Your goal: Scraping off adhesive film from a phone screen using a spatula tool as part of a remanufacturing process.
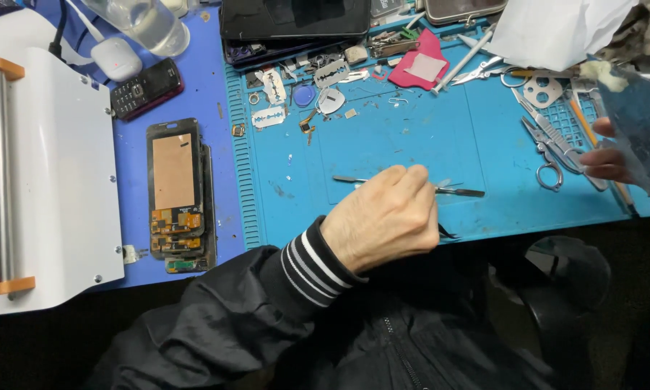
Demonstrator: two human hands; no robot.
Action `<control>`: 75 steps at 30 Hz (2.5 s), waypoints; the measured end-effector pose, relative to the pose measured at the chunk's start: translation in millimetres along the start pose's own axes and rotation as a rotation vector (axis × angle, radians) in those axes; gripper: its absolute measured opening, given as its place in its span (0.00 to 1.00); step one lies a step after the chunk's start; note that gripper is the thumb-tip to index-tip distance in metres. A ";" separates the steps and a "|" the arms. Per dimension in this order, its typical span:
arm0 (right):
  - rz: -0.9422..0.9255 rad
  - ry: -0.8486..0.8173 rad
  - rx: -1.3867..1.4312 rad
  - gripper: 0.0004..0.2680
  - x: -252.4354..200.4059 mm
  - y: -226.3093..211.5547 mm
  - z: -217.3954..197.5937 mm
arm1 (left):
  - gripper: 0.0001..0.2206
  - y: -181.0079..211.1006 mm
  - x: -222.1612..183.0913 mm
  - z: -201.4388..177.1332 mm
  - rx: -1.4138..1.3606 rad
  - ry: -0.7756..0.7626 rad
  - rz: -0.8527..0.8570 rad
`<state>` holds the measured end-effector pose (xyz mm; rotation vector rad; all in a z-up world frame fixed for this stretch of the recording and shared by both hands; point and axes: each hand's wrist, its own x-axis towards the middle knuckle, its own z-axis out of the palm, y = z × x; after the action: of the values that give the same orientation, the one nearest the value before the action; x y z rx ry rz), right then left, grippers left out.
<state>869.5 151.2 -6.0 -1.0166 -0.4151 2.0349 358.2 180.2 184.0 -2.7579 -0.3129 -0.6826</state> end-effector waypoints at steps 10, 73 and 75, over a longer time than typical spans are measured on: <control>-0.097 0.437 -0.479 0.21 26.9 8.5 -124.8 | 0.12 -22.5 92.9 85.8 -0.185 0.320 0.302; -0.184 -0.297 -0.074 0.40 7.0 37.8 380.1 | 0.13 -35.3 -60.2 -57.1 -1.239 0.510 -1.245; -0.274 -0.205 -0.178 0.29 14.0 45.3 341.8 | 0.14 -30.0 -64.2 -54.5 -1.261 0.501 -1.256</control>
<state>574.3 154.3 172.7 -0.8053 -0.8111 1.8817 271.5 181.9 205.8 -2.7590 -2.1565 -2.4638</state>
